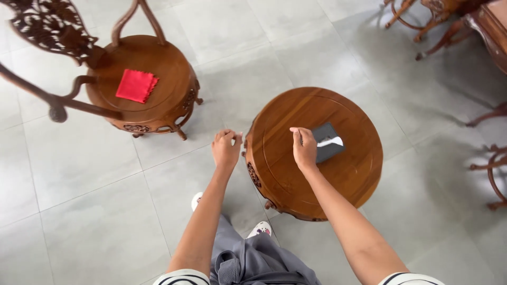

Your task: Wiping a wooden table and chair with a cloth and refilling a tissue box.

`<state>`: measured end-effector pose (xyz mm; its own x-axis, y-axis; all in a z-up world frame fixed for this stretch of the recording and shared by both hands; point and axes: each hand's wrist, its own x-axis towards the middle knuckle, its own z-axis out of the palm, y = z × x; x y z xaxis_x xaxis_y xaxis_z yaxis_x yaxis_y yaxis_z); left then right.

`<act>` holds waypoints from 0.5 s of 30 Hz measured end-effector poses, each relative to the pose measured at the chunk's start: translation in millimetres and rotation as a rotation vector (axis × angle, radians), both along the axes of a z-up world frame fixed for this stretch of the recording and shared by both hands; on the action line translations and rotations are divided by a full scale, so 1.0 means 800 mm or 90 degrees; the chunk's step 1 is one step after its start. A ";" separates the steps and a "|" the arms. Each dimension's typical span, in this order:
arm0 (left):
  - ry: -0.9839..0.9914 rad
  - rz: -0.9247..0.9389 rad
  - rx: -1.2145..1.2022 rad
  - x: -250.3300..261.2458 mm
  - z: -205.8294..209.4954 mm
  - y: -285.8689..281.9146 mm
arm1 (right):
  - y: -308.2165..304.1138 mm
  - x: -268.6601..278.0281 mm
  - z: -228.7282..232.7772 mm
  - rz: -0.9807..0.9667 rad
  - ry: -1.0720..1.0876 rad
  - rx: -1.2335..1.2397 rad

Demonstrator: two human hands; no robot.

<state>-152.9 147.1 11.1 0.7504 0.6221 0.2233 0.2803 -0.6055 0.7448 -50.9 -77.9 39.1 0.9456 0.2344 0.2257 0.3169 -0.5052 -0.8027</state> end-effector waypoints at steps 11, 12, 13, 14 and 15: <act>0.085 0.060 -0.021 -0.084 -0.028 0.251 | 0.232 -0.022 -0.035 0.022 0.062 -0.050; 0.074 0.056 0.006 -0.082 -0.022 0.288 | 0.268 -0.021 -0.044 0.010 0.076 -0.043; 0.072 0.055 0.016 -0.085 -0.014 0.323 | 0.307 -0.019 -0.043 0.010 0.075 -0.033; 0.072 0.039 0.007 -0.100 -0.010 0.348 | 0.335 -0.031 -0.045 0.016 0.096 -0.048; 0.071 0.023 -0.001 -0.115 -0.005 0.372 | 0.362 -0.042 -0.047 0.022 0.117 -0.063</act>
